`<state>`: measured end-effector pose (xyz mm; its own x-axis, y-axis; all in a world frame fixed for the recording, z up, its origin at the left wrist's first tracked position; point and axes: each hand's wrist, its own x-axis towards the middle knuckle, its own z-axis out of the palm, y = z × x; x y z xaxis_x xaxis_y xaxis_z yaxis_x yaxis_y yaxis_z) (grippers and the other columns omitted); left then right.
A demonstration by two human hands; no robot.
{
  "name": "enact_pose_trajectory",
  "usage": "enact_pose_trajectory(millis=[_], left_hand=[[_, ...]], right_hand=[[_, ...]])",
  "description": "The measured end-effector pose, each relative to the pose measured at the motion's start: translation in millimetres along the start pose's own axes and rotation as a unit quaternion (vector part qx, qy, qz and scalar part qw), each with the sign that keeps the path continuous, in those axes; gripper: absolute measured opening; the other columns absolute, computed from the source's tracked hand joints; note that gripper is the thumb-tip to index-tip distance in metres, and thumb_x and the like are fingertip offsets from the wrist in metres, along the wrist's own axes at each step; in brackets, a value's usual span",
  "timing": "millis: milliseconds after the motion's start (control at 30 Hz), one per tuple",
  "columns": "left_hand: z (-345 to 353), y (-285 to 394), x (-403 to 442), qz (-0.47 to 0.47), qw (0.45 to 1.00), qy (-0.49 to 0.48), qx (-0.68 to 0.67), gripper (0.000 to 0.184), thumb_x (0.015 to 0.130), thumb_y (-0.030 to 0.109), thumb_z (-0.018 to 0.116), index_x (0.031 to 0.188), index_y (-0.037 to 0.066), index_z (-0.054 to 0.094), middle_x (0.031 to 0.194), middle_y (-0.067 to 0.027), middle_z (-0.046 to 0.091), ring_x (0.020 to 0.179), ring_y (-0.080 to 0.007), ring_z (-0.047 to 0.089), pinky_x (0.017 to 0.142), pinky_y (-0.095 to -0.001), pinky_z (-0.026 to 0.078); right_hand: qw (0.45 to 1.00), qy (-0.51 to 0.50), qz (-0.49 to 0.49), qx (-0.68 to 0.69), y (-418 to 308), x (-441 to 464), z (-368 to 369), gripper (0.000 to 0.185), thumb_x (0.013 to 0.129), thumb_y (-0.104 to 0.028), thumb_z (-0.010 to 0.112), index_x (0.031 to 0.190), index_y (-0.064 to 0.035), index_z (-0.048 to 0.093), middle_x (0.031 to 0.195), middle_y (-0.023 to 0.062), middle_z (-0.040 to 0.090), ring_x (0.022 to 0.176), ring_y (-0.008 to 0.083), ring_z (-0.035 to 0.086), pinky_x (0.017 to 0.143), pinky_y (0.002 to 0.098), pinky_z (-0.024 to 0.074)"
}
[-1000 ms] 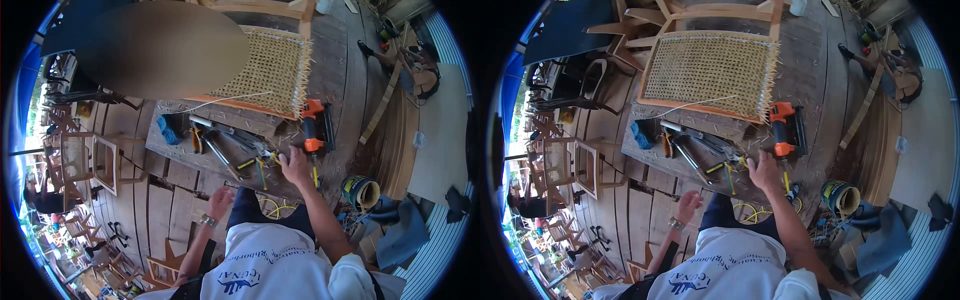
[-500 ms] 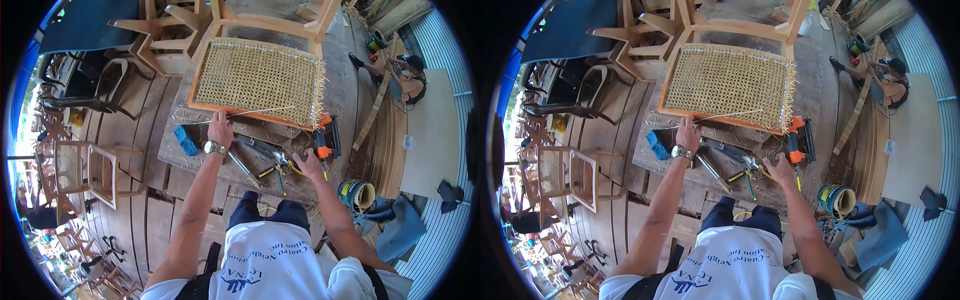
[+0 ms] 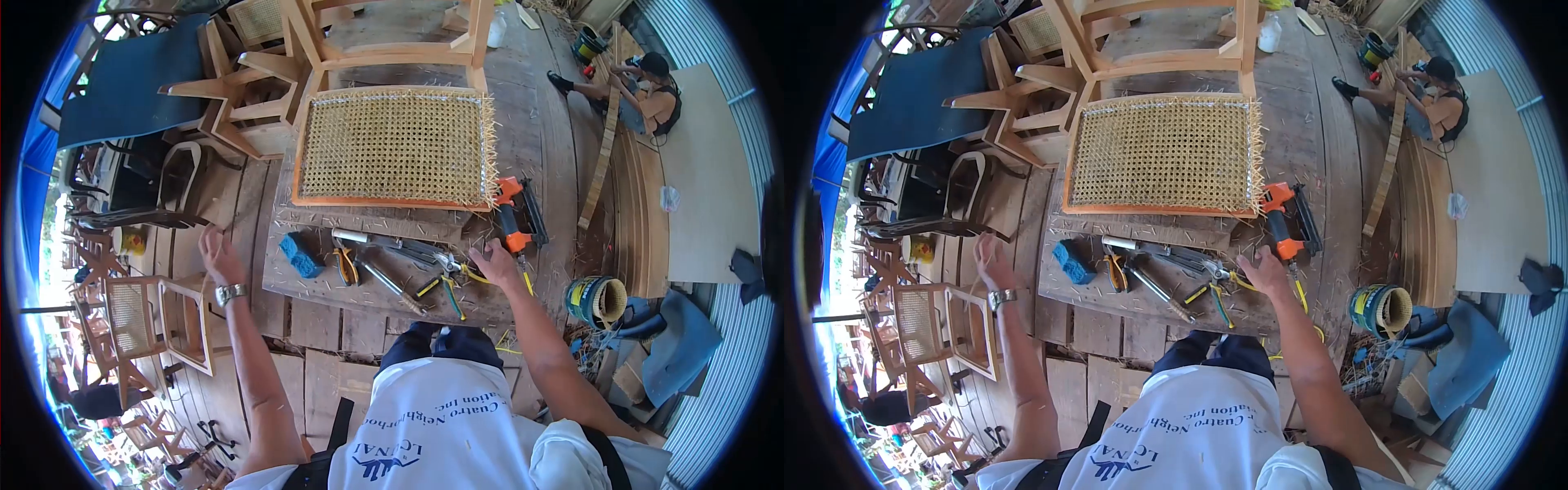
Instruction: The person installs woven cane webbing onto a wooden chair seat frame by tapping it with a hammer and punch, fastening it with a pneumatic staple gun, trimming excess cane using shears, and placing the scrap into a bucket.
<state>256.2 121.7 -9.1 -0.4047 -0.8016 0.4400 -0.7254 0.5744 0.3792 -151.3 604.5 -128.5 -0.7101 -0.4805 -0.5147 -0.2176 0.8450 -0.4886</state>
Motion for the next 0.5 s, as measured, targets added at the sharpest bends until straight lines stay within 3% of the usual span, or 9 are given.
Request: enact_pose_trajectory(millis=[100,200,333,400,500], left_hand=[[-21.8,-14.0,-35.0,-0.058,0.985,-0.003,0.162,0.072,0.085,0.017,0.071,0.145,-0.007,0.040,0.150,-0.0295,0.041,0.139,-0.0432,0.041,0.117,-0.0510,0.033],[-35.4,50.5,-76.7,-0.038,0.990,-0.004,0.135,0.088,0.085,0.021,0.074,0.155,-0.004,0.027,0.157,-0.0309,0.030,0.144,-0.0479,0.033,0.119,-0.0548,0.028],[-1.6,154.1,-106.7,-0.010,0.994,-0.079,0.068,0.094,0.084,0.034,0.079,0.155,-0.001,0.028,0.160,-0.0273,0.029,0.146,-0.0495,0.027,0.121,-0.0582,0.024],[26.4,199.9,-99.7,-0.007,0.992,-0.129,0.001,0.098,0.082,0.039,0.081,0.155,0.000,0.028,0.161,-0.0268,0.028,0.148,-0.0509,0.024,0.121,-0.0593,0.022],[85.5,243.7,-67.6,0.109,0.983,-0.148,-0.001,0.096,0.089,0.050,0.072,0.155,-0.004,0.029,0.163,-0.0275,0.025,0.150,-0.0499,0.019,0.123,-0.0569,0.017]], right_hand=[[1.000,-0.017,0.005,0.006,1.0,2.5,-1.2,0.070,0.086,-0.064,0.067,0.110,-0.0005,0.051,0.104,0.0270,0.068,0.104,0.0431,0.066,0.091,0.0466,0.0498],[0.999,-0.041,0.023,-0.016,-8.2,5.9,-7.1,0.084,0.084,-0.067,0.067,0.125,0.0039,0.050,0.109,0.0290,0.067,0.108,0.0436,0.066,0.095,0.0462,0.0514],[0.993,-0.055,0.062,-0.084,-17.6,20.3,5.5,0.105,0.080,-0.070,0.068,0.146,0.0061,0.040,0.125,0.0305,0.063,0.116,0.0441,0.064,0.101,0.0462,0.0520],[0.991,-0.054,0.071,-0.097,-26.1,17.8,4.6,0.102,0.078,-0.069,0.070,0.144,0.0047,0.043,0.128,0.0291,0.061,0.118,0.0430,0.063,0.101,0.0470,0.0522],[0.990,-0.041,0.092,-0.095,-32.9,16.3,8.8,0.096,0.075,-0.065,0.076,0.137,0.0022,0.048,0.130,0.0266,0.061,0.121,0.0408,0.062,0.101,0.0481,0.0525]])
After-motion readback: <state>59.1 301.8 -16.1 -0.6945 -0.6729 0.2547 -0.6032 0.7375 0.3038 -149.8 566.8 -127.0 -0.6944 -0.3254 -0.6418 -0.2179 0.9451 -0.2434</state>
